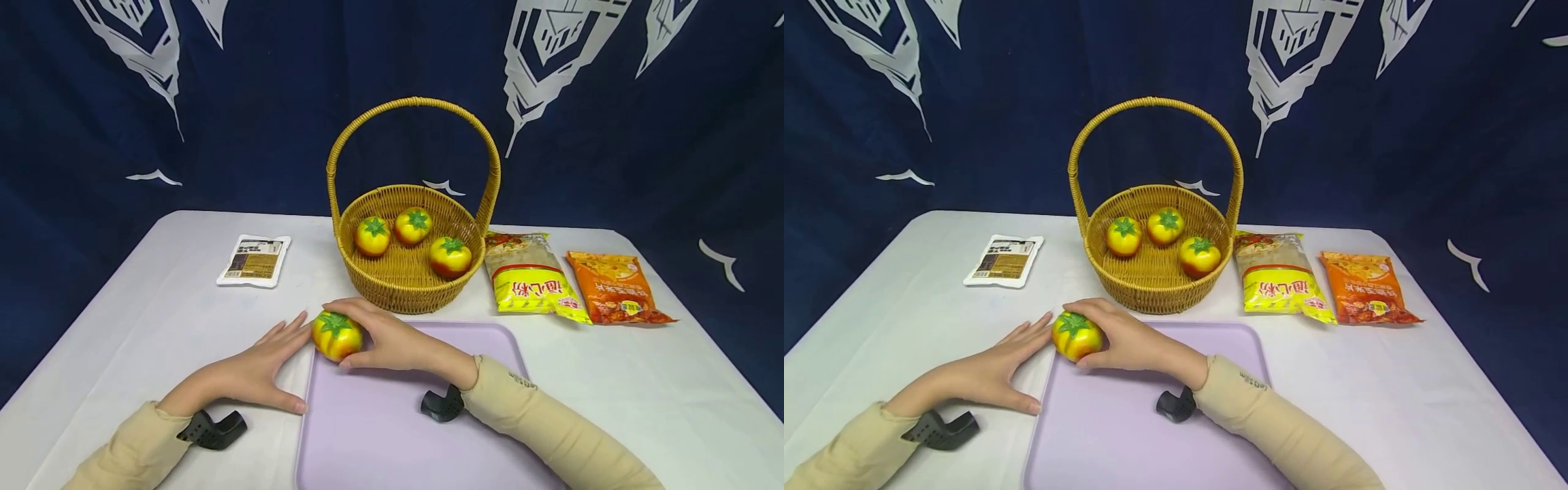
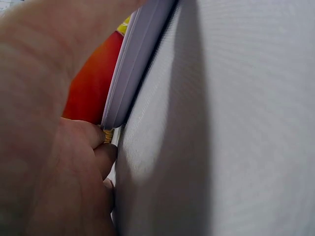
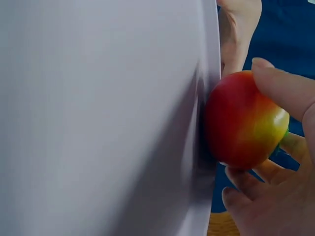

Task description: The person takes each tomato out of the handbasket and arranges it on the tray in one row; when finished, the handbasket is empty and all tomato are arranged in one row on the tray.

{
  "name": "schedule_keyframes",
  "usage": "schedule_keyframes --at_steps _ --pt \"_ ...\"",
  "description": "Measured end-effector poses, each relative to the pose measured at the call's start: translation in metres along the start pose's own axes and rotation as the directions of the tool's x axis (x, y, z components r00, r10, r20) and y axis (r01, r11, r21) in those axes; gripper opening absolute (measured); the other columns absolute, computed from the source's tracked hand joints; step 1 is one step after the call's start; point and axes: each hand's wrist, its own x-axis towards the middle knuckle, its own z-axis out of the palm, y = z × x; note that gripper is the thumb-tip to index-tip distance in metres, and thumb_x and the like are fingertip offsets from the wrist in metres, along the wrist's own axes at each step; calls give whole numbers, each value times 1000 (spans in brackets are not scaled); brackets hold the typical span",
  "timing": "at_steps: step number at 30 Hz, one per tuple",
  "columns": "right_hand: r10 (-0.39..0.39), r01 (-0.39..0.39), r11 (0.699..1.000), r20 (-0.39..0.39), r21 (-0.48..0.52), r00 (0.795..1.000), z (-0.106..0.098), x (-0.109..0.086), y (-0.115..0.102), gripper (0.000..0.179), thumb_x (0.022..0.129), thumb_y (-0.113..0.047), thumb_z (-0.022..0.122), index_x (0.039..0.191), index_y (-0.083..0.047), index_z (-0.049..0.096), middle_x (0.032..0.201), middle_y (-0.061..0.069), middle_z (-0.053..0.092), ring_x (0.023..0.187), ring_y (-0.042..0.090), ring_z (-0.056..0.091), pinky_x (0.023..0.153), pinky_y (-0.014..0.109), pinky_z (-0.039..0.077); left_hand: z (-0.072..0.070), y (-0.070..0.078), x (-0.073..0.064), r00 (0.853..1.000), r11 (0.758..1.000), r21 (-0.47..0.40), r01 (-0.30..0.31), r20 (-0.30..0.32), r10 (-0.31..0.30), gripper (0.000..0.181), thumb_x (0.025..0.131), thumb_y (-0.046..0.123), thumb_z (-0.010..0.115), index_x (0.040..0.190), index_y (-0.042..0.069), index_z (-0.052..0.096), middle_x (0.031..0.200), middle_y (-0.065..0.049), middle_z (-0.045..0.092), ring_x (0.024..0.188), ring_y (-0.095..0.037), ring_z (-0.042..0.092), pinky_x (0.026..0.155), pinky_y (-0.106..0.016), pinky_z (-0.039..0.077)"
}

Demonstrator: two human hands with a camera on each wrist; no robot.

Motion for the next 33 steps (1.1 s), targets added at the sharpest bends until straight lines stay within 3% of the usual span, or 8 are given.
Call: schedule_keyframes --at_steps 5,10,15,19,24,27,30,33 --pt "-14 13 999 -17 -50 1000 -14 -11 -12 71 82 -26 74 142 -14 38 144 4 36 132 14 29 107 35 26 1 -2 -2 1000 1000 6 -10 -12 10 115 67 61 73 149 2 17 153 -21 3 138 -37 -1 108 -56 -1" --pt "-104 96 994 -202 -47 974 -62 -21 -19 54 82 -15 74 132 -7 52 133 2 51 123 14 43 102 33 35 -3 -1 -2 1000 1000 23 -20 -13 21 115 67 61 73 148 2 18 152 -23 2 138 -38 0 108 -56 0" --pt "37 52 975 -388 215 921 -115 -27 3 46 86 -1 66 129 1 51 129 8 53 121 23 47 102 36 35 -4 -1 -4 1000 1000 15 -10 -17 11 116 66 62 74 148 1 18 152 -23 3 138 -39 0 107 -56 -1" --pt "224 -47 924 -437 380 871 -137 -32 29 44 91 -4 60 133 2 47 131 12 50 121 29 46 100 33 38 -1 -2 -4 1000 1000 3 -6 -17 6 115 66 61 74 148 1 19 152 -23 4 137 -40 0 107 -57 -1" --pt "440 -291 880 -411 375 799 -142 -37 55 44 92 -12 61 132 2 47 129 18 50 116 29 49 95 30 43 3 -3 -4 1000 1000 -12 -12 -18 12 114 67 59 75 148 2 19 152 -22 4 137 -39 0 107 -57 -1" --pt "509 -403 856 -391 324 767 -141 -35 64 44 91 -9 61 130 5 47 127 22 51 113 31 52 94 35 44 4 -3 -3 1000 1000 -13 -18 -18 18 114 67 59 75 148 2 19 152 -23 4 137 -39 0 107 -57 -1" --pt "528 -471 849 -382 238 758 -142 -32 69 44 90 -7 62 129 7 47 126 24 52 111 32 53 92 39 45 4 -3 -3 1000 1000 -11 -21 -21 21 114 67 59 75 148 2 20 152 -23 4 137 -39 0 107 -57 0" --pt "524 -509 849 -364 144 770 -144 -29 72 46 88 -8 65 129 7 48 124 25 53 111 33 53 93 42 44 3 -2 -1 999 1000 -2 -24 -22 24 114 67 60 74 148 2 19 152 -23 4 137 -39 0 107 -57 -1"
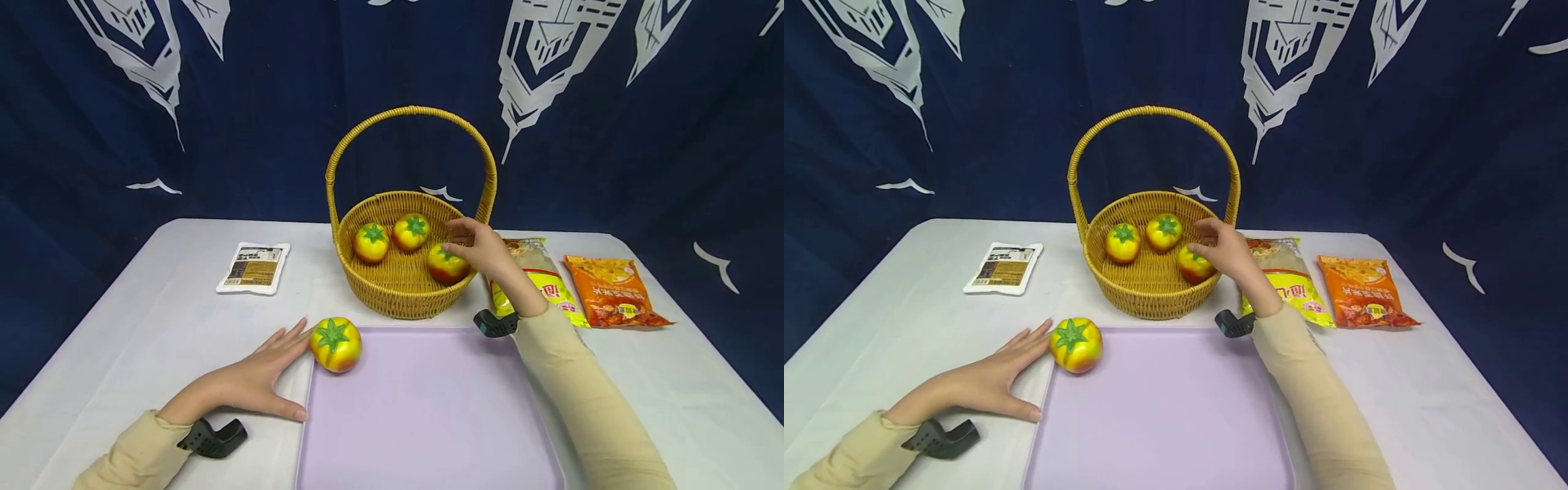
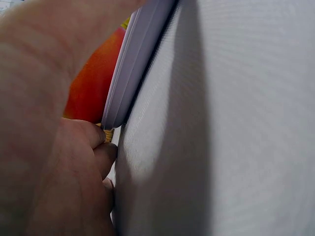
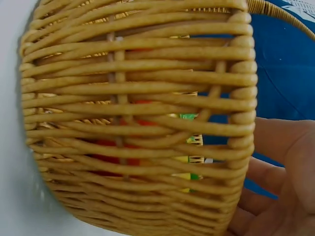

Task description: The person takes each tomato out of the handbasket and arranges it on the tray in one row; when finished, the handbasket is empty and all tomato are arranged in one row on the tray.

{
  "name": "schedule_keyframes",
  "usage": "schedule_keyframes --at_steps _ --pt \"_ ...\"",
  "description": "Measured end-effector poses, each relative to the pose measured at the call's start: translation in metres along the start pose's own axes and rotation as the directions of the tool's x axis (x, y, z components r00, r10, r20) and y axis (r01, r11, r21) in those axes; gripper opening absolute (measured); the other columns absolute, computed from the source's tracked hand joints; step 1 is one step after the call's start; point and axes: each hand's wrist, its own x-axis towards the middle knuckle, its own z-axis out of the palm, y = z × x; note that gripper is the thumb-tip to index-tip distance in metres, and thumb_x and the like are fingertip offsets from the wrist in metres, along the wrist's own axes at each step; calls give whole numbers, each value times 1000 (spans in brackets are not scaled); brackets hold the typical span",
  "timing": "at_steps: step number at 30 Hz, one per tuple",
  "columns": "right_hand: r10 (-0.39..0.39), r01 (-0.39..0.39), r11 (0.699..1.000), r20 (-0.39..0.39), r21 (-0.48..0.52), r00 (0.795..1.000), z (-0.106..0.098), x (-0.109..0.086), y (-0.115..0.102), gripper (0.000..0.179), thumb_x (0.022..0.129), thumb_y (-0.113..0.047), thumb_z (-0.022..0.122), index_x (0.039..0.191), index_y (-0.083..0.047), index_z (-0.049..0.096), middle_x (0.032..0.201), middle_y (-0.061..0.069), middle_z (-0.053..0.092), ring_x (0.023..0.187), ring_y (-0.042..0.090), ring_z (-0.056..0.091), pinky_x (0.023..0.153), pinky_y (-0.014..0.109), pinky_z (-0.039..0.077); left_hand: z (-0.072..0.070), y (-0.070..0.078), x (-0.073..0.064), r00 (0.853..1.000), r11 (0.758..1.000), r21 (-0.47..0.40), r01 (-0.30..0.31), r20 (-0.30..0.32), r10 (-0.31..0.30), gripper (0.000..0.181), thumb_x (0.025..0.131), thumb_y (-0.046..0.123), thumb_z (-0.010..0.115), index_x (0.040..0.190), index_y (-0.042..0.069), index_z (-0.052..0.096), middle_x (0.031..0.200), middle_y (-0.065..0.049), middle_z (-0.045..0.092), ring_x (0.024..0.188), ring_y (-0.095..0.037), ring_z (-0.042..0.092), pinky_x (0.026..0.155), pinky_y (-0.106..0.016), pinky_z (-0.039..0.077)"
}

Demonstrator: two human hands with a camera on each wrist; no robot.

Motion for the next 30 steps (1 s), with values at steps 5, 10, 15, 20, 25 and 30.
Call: schedule_keyframes --at_steps 5,10,15,20,25,30 --pt "-18 29 992 88 -126 996 1 7 2 51 86 -10 68 129 7 48 123 26 53 114 35 49 97 45 38 -1 0 2 1000 1000 13 1 -1 -1 115 66 61 74 148 2 19 152 -22 5 138 -38 1 107 -55 0" --pt "-13 40 978 132 -203 991 5 11 3 50 85 -7 69 130 4 50 122 24 54 115 35 48 98 46 36 -1 0 2 1000 1000 14 4 6 -4 115 66 61 74 148 2 18 152 -21 5 138 -37 1 108 -55 0" --pt "7 37 955 147 -295 989 9 13 1 52 83 -15 72 129 0 53 120 20 57 112 33 49 96 47 36 -2 1 2 1000 1000 6 8 9 -8 115 67 61 74 149 3 18 153 -21 4 138 -37 0 108 -55 0" --pt "71 29 894 204 -447 976 15 16 -5 61 80 -32 75 130 -5 54 123 18 56 115 35 47 95 52 35 -2 1 1 1000 1000 6 7 10 -7 115 67 61 74 149 3 18 153 -20 5 138 -36 0 108 -54 0" --pt "86 65 871 282 -487 956 20 21 -8 66 79 -34 75 132 -2 51 127 19 53 117 37 46 96 51 36 -2 0 1 1000 1000 9 13 14 -13 115 66 61 74 149 3 18 153 -20 5 139 -35 0 108 -54 0" --pt "49 122 879 342 -461 938 22 23 -10 62 80 -30 74 129 1 52 122 20 55 112 37 48 95 49 37 -2 0 1 1000 1000 5 13 13 -13 115 66 61 74 149 3 18 153 -21 5 138 -36 0 108 -54 -1"
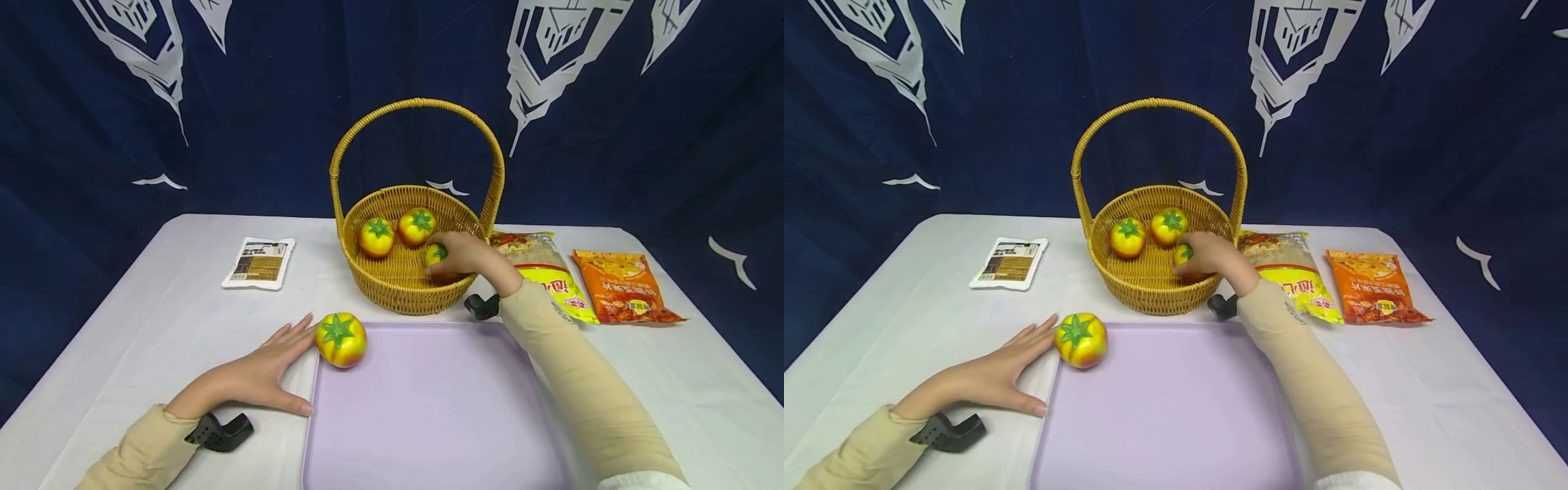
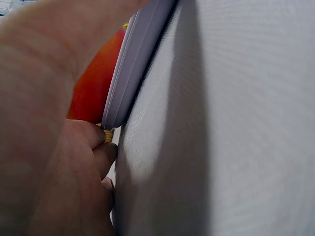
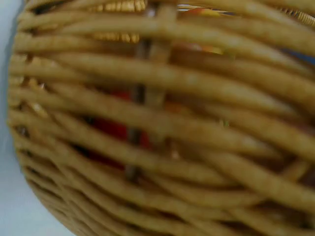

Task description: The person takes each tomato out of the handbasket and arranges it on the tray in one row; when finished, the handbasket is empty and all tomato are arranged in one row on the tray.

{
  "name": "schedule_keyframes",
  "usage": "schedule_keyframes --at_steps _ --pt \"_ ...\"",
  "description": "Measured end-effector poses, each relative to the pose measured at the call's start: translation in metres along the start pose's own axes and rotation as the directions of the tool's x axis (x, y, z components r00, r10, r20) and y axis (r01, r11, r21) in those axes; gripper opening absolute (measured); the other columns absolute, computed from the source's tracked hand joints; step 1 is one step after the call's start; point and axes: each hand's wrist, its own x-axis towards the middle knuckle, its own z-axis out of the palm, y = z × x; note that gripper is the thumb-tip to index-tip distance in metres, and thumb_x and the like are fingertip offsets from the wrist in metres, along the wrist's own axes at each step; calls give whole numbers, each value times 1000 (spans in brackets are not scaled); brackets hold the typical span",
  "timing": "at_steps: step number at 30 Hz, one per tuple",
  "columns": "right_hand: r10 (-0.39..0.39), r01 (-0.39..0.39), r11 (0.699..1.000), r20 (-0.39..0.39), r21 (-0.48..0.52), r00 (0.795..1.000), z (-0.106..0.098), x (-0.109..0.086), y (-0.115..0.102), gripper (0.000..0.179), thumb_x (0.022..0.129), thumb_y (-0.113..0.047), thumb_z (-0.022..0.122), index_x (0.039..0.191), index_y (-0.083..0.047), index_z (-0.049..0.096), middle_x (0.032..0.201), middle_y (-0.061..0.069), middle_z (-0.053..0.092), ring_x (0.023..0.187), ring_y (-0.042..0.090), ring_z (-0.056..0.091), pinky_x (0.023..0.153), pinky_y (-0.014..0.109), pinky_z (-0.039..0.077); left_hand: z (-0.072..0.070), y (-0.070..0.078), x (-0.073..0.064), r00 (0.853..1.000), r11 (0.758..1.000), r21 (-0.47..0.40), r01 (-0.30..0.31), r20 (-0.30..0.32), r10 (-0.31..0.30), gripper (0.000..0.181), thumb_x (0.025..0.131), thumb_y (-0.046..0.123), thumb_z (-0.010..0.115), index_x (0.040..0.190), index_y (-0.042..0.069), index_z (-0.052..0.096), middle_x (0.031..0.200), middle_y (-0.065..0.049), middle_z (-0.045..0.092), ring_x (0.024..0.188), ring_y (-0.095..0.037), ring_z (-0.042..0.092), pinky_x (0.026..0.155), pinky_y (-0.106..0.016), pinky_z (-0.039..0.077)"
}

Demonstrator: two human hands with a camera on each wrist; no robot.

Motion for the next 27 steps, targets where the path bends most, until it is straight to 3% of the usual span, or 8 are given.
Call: schedule_keyframes --at_steps 6,11,13,16,20,23,27 --pt "-32 37 997 -73 67 997 0 -10 -6 56 80 -30 73 125 0 55 115 18 58 103 33 51 88 45 42 2 -1 2 1000 1000 1 3 14 -3 115 66 60 75 149 3 18 152 -22 3 138 -37 0 108 -55 -1" --pt "-80 119 969 -182 218 980 -9 -37 -29 55 82 -29 72 129 -7 54 115 17 57 92 28 54 78 38 47 1 1 3 1000 1000 8 3 17 -4 116 66 60 75 149 3 18 152 -21 3 138 -37 -1 108 -55 -1" --pt "-120 182 937 -215 299 969 -10 -49 -38 53 82 -27 72 129 -10 54 113 14 58 90 26 54 76 36 48 0 1 3 1000 1000 8 2 16 -2 116 65 60 75 149 3 18 152 -21 3 138 -37 -1 108 -54 -2" --pt "-188 282 865 -252 415 949 -6 -68 -48 52 83 -22 72 129 -11 54 115 10 57 93 23 54 79 35 49 -1 1 4 1000 1000 8 1 15 -1 116 65 59 76 149 3 18 152 -21 3 138 -36 -1 108 -54 -2" --pt "-275 381 794 -278 474 920 7 -89 -58 52 82 -17 74 129 -12 54 120 2 56 99 20 53 84 35 48 -1 0 4 1000 1000 11 4 20 -4 116 66 60 75 149 3 17 153 -21 3 139 -35 -1 108 -53 -2" --pt "-327 408 799 -249 441 912 25 -97 -61 53 80 -20 75 128 -13 55 119 -2 56 100 17 52 84 34 48 -1 -1 4 1000 1000 9 6 20 -6 117 65 60 75 149 3 17 153 -20 3 139 -34 -1 108 -53 -1" --pt "-328 365 848 -161 384 931 53 -97 -64 55 79 -31 75 127 -15 55 119 -3 56 101 14 52 85 34 46 0 -2 2 1000 1000 5 10 12 -10 117 65 60 75 149 2 18 153 -20 4 139 -35 -1 108 -53 -1"
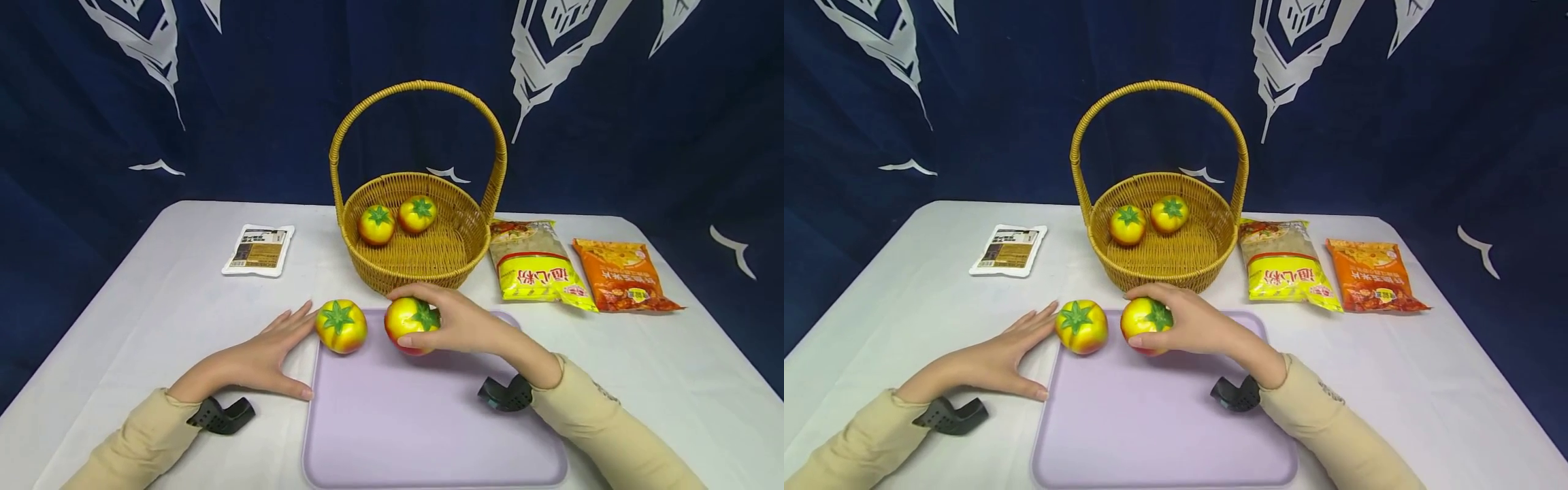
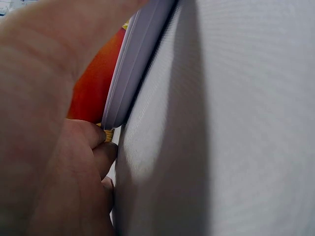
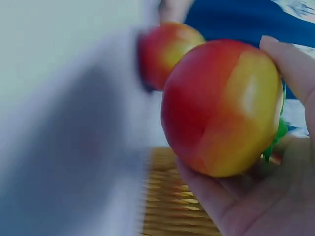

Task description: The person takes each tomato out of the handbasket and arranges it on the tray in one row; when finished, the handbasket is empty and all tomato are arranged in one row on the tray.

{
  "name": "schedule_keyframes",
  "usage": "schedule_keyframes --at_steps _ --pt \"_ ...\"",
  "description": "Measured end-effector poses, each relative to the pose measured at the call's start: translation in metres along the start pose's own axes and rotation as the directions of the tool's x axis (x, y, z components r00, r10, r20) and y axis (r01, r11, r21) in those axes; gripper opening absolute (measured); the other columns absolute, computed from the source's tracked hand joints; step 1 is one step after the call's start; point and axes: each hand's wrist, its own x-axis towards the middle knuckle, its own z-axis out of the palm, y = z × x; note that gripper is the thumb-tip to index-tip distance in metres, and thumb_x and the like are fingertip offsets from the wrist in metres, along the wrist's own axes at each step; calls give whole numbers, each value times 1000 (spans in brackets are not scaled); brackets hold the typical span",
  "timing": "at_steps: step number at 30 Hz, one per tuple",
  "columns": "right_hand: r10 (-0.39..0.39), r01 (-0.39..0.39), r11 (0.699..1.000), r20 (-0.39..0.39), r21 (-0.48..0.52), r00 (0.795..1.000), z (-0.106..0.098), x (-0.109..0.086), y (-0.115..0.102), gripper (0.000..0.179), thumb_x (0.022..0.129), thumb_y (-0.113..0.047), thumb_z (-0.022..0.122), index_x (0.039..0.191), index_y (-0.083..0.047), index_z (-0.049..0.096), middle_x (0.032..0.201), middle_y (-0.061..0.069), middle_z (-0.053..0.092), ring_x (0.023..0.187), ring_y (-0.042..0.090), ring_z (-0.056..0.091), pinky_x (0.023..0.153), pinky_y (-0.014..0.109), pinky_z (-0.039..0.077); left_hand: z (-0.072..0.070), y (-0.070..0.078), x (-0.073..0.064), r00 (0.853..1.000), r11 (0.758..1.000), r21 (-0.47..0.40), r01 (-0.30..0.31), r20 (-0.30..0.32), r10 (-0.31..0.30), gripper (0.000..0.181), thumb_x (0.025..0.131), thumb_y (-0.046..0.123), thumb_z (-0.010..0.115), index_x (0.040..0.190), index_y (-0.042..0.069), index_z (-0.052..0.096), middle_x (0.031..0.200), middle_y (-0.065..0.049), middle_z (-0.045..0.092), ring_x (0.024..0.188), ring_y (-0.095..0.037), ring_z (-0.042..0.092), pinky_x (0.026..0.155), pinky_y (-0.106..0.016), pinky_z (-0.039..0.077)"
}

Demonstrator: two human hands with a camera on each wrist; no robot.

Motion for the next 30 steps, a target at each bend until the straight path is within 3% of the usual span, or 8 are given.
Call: schedule_keyframes --at_steps 7,18,24,30 --pt "77 -76 996 14 -46 997 27 7 10 59 79 -39 74 127 -12 53 118 2 55 98 15 52 85 34 45 1 -1 0 1000 1000 -11 4 5 -4 117 65 60 75 149 3 17 153 -19 4 139 -34 -1 109 -53 -1" --pt "32 -37 992 -39 -121 999 37 15 8 67 81 -46 69 134 -11 47 127 5 50 111 17 47 94 38 41 -1 0 0 1000 1000 -2 0 5 0 116 65 60 76 149 2 18 153 -19 5 139 -34 0 108 -53 -1" --pt "39 -44 988 -34 -147 999 29 13 7 69 83 -45 68 138 -12 44 131 5 48 114 16 46 97 38 38 -1 1 6 1000 1000 3 -11 -3 11 117 65 61 75 149 3 18 153 -19 6 139 -33 0 109 -52 -1" --pt "44 -26 970 69 -244 997 4 4 -11 73 85 -49 63 144 -15 37 141 0 41 128 16 36 104 38 31 1 -1 1 1000 1000 -5 -10 -14 10 116 65 62 74 148 2 19 152 -21 6 138 -38 1 108 -56 0"
